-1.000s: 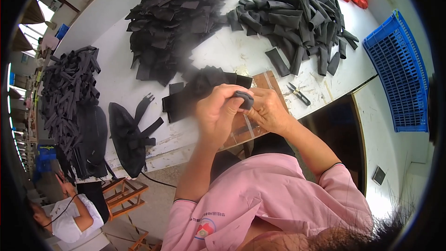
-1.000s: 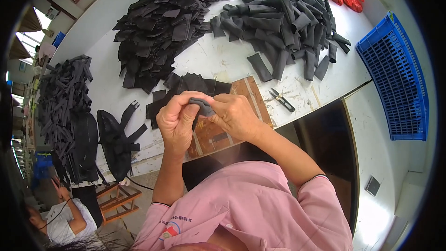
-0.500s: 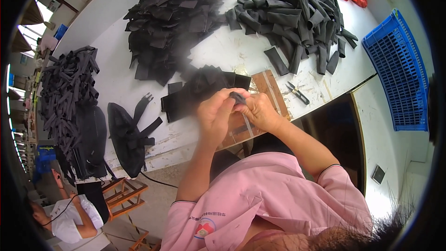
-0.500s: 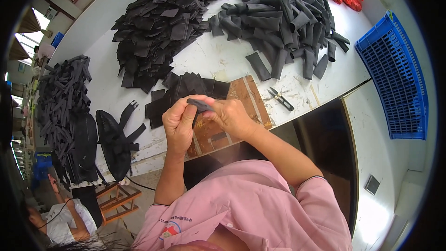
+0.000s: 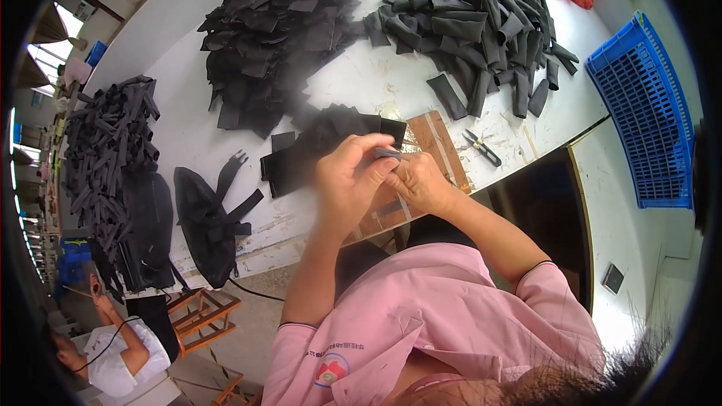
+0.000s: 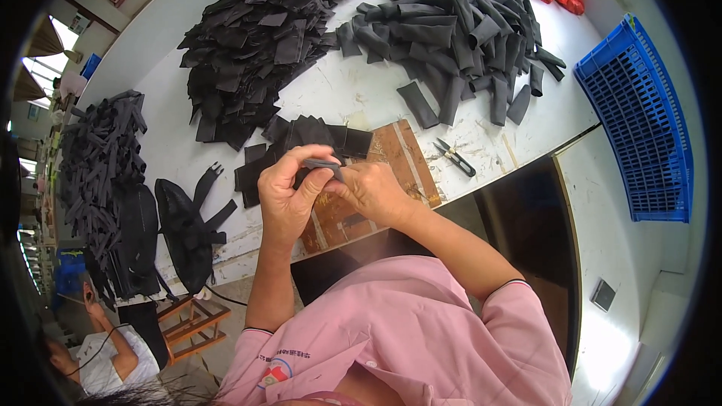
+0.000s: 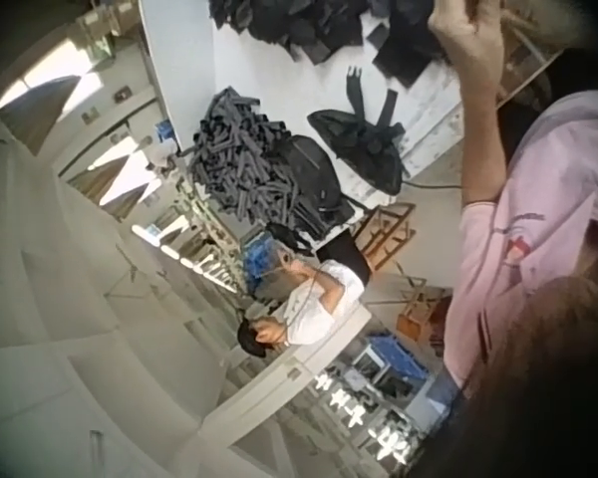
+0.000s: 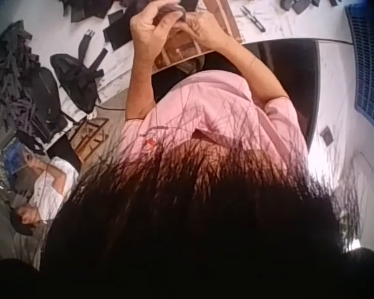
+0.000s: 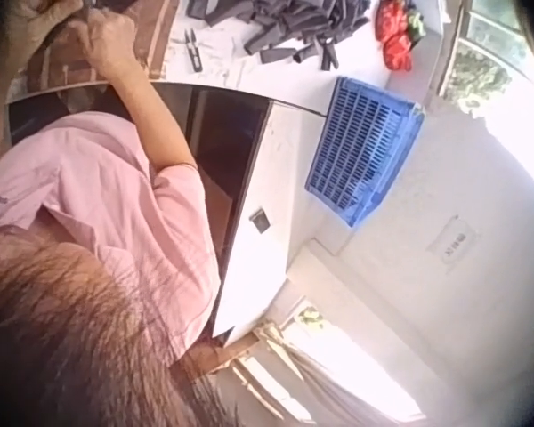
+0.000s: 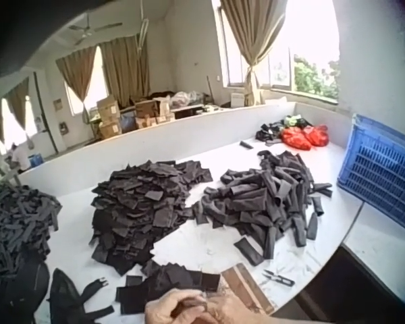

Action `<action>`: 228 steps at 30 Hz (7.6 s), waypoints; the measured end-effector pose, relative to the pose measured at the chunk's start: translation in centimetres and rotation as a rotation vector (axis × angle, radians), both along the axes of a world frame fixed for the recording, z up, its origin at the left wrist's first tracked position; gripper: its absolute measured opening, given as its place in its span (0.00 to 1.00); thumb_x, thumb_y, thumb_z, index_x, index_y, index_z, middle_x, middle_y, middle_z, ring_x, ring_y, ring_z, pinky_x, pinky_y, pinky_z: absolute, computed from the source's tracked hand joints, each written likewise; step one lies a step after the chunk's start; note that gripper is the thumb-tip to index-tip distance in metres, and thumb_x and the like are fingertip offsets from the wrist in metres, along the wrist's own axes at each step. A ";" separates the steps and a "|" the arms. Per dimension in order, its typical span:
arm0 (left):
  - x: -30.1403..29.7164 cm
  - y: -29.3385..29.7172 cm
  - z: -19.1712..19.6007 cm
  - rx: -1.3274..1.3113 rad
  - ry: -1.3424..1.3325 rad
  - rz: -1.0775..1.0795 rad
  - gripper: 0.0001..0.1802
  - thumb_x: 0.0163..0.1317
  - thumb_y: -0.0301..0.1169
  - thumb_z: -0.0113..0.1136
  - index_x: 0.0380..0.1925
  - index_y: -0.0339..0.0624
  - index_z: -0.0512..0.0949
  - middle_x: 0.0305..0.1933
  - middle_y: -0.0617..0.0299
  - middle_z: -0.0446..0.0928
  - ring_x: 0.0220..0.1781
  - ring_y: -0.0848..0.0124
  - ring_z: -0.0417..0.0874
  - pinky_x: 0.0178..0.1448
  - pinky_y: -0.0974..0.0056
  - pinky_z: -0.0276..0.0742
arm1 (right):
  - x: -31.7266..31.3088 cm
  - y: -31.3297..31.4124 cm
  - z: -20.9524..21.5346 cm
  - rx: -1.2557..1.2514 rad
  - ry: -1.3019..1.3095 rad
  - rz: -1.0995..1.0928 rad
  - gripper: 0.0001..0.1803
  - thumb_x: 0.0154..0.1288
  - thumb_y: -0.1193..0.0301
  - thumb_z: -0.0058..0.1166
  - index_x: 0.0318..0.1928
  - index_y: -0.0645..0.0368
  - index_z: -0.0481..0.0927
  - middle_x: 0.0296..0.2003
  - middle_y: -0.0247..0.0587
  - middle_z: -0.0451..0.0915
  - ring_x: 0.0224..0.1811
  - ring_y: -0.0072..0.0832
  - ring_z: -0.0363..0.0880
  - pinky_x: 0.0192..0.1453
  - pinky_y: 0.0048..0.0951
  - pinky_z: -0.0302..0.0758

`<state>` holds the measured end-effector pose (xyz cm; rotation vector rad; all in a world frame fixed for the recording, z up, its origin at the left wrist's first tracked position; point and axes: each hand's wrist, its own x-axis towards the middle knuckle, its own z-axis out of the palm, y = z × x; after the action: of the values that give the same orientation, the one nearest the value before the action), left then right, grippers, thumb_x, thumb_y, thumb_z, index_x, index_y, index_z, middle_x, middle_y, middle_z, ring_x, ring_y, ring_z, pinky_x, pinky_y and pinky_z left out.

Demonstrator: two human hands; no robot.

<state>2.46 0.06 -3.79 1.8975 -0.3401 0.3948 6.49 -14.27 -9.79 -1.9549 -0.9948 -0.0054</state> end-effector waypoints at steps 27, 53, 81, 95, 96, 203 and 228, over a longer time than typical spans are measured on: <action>-1.4 0.8 -1.0 -0.624 -0.056 0.207 0.06 0.58 0.24 0.50 0.31 0.31 0.73 0.34 0.52 0.76 0.38 0.70 0.74 0.48 0.67 0.67 | -0.7 0.6 2.1 -0.187 -0.135 -0.082 0.17 0.53 0.59 0.53 0.21 0.60 0.72 0.18 0.42 0.71 0.20 0.40 0.72 0.22 0.37 0.67; 4.1 3.7 -11.9 0.131 0.269 0.551 0.12 0.50 0.30 0.61 0.27 0.30 0.76 0.21 0.59 0.77 0.23 0.75 0.75 0.29 0.71 0.70 | -3.5 -5.1 -1.2 -0.131 0.622 -0.225 0.11 0.59 0.70 0.48 0.30 0.68 0.75 0.19 0.46 0.76 0.22 0.33 0.76 0.28 0.30 0.71; -12.1 9.0 -6.3 -0.140 0.279 0.502 0.08 0.49 0.19 0.55 0.32 0.32 0.73 0.30 0.57 0.76 0.32 0.71 0.77 0.38 0.70 0.71 | -0.1 11.4 4.5 -0.228 0.311 0.614 0.12 0.43 0.71 0.62 0.27 0.65 0.77 0.18 0.44 0.74 0.24 0.32 0.74 0.32 0.28 0.69; -12.9 8.6 -4.3 -0.728 0.636 0.182 0.08 0.53 0.24 0.54 0.33 0.31 0.73 0.26 0.61 0.75 0.23 0.77 0.74 0.30 0.74 0.70 | -1.6 9.4 4.2 -0.251 0.444 0.625 0.08 0.46 0.73 0.59 0.28 0.65 0.80 0.20 0.43 0.77 0.23 0.26 0.75 0.30 0.25 0.70; -12.9 8.5 -4.0 -0.726 0.638 0.179 0.08 0.53 0.24 0.54 0.33 0.31 0.73 0.26 0.61 0.75 0.23 0.77 0.74 0.30 0.74 0.70 | -1.5 9.3 3.9 -0.250 0.435 0.649 0.08 0.46 0.74 0.59 0.28 0.66 0.80 0.20 0.43 0.77 0.22 0.26 0.75 0.30 0.25 0.69; -2.0 -0.6 -0.5 -0.636 -0.011 0.207 0.07 0.50 0.17 0.54 0.31 0.31 0.76 0.39 0.57 0.76 0.44 0.71 0.74 0.51 0.68 0.66 | 1.3 -0.7 6.9 0.148 0.046 0.015 0.18 0.58 0.57 0.49 0.31 0.62 0.74 0.24 0.36 0.70 0.24 0.28 0.69 0.27 0.27 0.65; 0.8 -0.1 0.3 0.167 0.057 -0.018 0.05 0.46 0.20 0.59 0.25 0.33 0.74 0.30 0.59 0.75 0.35 0.70 0.73 0.39 0.69 0.69 | 0.8 -0.1 0.5 0.183 0.166 0.100 0.10 0.57 0.67 0.48 0.25 0.61 0.73 0.22 0.43 0.73 0.25 0.40 0.73 0.27 0.36 0.69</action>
<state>3.24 -0.07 -3.54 2.0625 -0.3617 0.3075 7.33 -14.38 -9.29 -1.7083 -0.9468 0.1168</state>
